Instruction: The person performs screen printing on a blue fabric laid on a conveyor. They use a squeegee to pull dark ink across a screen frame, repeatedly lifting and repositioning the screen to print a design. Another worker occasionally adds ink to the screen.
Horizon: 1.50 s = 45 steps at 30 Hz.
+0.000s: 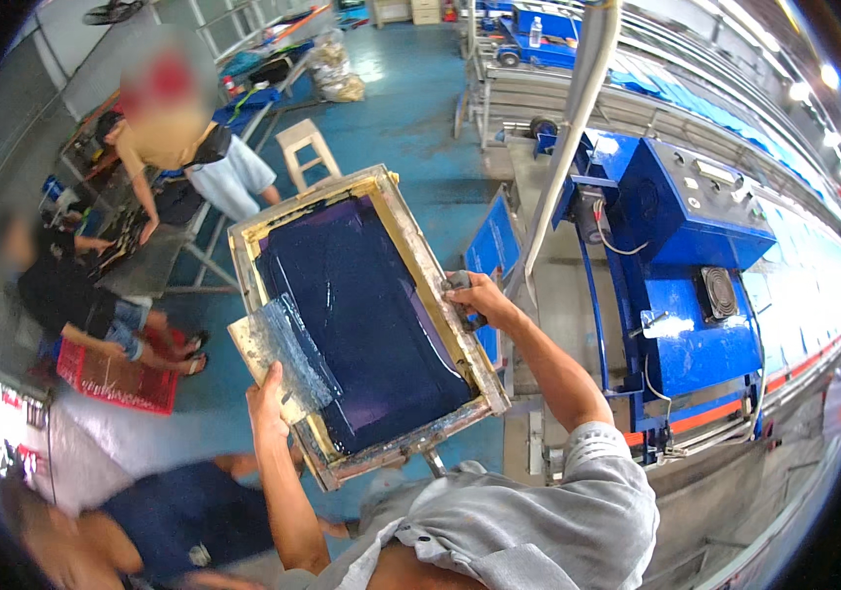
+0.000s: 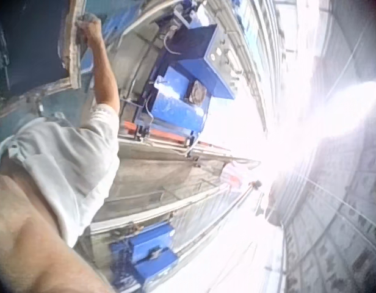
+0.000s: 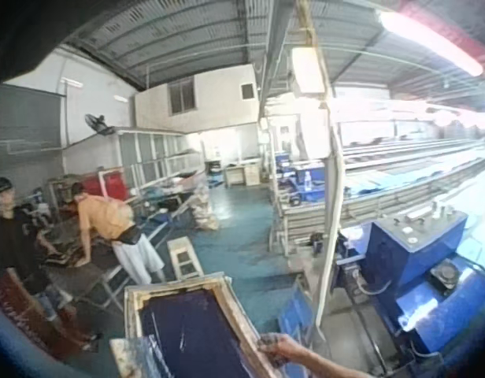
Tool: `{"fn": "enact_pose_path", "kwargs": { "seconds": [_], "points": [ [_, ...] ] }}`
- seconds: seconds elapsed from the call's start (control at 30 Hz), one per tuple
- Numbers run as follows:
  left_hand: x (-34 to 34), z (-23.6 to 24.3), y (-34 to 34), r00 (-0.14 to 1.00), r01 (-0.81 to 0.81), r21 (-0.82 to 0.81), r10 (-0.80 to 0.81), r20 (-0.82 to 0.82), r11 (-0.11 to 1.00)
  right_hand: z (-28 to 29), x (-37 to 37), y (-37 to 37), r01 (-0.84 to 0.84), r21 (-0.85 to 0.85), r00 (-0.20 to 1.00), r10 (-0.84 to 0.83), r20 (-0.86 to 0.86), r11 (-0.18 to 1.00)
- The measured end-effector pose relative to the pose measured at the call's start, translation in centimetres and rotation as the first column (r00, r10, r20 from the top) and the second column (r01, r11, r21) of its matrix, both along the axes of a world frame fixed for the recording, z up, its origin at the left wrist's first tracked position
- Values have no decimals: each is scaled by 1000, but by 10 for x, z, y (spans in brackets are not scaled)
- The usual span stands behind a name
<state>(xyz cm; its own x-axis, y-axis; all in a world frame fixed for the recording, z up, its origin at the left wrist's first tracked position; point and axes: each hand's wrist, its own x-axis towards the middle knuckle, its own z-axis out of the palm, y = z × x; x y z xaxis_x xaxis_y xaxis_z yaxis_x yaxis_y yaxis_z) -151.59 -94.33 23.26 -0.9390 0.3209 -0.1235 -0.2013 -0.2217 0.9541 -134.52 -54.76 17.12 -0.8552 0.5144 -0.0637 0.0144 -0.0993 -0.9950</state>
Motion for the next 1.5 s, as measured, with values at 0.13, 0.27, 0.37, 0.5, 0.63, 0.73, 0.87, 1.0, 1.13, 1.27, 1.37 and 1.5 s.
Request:
{"fn": "enact_pose_path", "kwargs": {
  "seconds": [0.13, 0.27, 0.37, 0.5, 0.63, 0.73, 0.87, 1.0, 1.13, 1.27, 1.37, 1.5],
  "points": [
    [-8, -8, -3, 996, 21, -4, -21, -83, 1000, 8, 23, -15, 60, -22, 989, -62, -135, 998],
    [-1, -8, -5, 986, 84, 21, -80, -147, 996, 5, 66, -37, 192, 39, 967, -182, -180, 981],
    [15, 4, 6, 976, 175, 85, -161, -148, 981, -8, 84, -39, 328, 145, 928, -290, -234, 933],
    [25, 25, 0, 939, 296, 56, -280, -202, 954, -8, 111, -58, 525, 359, 829, -369, -420, 771],
    [4, 25, 3, 905, 313, -12, -302, -299, 950, 33, 128, -78, 568, 441, 823, -477, -308, 695],
    [16, 14, -12, 878, 389, -58, -390, -279, 919, 28, 155, -120, 610, 486, 780, -581, -231, 626],
    [-11, 13, -12, 876, 419, -126, -437, -203, 899, 34, 143, -138, 661, 670, 615, -755, -227, 338],
    [-40, 2, -8, 786, 603, 18, -590, -183, 798, 32, 123, -161, 778, 589, 433, -865, -252, 218],
    [-95, -3, 27, 711, 632, -162, -650, -268, 758, 57, 118, -185, 862, 465, 356, -894, -271, 203],
    [-84, 26, 32, 629, 770, 23, -753, -192, 637, 61, 128, -225, 837, 532, 306, -915, -265, 126],
    [-117, 16, 55, 557, 830, 74, -816, -155, 553, 72, 116, -253, 767, 638, 252, -945, -209, 64],
    [-146, -9, 93, 575, 815, 33, -801, -167, 579, 73, 89, -260, 783, 620, 140, -984, -109, 43]
  ]
}}
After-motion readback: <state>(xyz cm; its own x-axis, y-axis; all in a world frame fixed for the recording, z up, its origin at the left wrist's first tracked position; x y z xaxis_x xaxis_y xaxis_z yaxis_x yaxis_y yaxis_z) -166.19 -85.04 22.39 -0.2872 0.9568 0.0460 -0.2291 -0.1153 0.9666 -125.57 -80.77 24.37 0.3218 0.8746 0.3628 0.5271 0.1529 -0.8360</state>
